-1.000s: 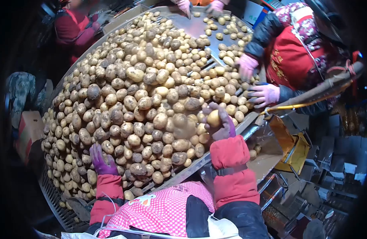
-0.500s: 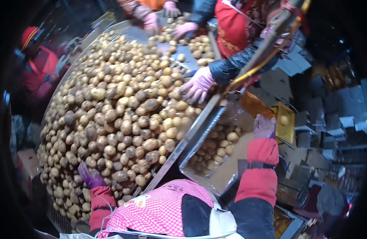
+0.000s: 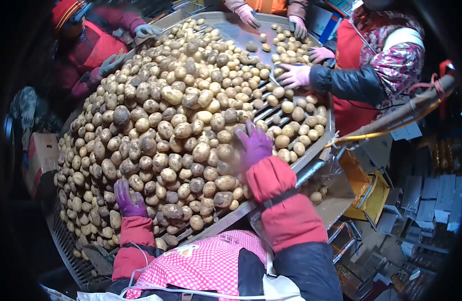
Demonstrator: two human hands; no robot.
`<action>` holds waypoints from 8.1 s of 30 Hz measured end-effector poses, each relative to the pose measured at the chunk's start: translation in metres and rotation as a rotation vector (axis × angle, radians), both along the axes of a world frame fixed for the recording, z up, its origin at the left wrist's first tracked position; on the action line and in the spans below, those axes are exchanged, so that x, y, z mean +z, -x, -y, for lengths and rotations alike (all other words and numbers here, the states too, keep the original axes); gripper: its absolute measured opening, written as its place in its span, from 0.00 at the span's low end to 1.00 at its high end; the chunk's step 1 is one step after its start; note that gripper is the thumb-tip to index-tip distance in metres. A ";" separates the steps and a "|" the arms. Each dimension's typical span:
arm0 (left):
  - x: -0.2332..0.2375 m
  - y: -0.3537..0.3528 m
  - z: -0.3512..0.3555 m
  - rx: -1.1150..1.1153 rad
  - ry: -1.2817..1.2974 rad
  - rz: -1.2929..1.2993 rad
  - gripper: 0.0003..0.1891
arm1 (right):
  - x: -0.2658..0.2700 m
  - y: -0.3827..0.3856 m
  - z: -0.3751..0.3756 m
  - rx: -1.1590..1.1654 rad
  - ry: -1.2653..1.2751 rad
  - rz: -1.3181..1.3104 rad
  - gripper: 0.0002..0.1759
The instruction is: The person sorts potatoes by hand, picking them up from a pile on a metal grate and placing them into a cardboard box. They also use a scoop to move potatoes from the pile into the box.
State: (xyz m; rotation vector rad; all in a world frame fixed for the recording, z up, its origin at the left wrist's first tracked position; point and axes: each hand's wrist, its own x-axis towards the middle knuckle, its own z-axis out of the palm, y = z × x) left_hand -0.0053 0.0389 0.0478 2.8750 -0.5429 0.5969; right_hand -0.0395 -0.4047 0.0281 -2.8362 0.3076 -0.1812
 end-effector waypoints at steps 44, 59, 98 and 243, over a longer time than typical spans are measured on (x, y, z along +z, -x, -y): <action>-0.009 -0.003 -0.010 0.019 0.028 0.030 0.32 | 0.027 -0.046 -0.069 0.436 -0.178 -0.034 0.32; -0.005 0.001 -0.006 0.027 0.047 -0.001 0.31 | -0.001 0.015 0.008 -0.014 -0.297 0.223 0.30; 0.003 -0.003 -0.006 0.001 0.077 0.027 0.30 | 0.032 -0.045 -0.054 0.071 -1.674 0.036 0.31; 0.028 0.045 0.003 -0.487 0.339 -0.410 0.20 | 0.024 0.054 -0.219 0.516 0.024 0.216 0.31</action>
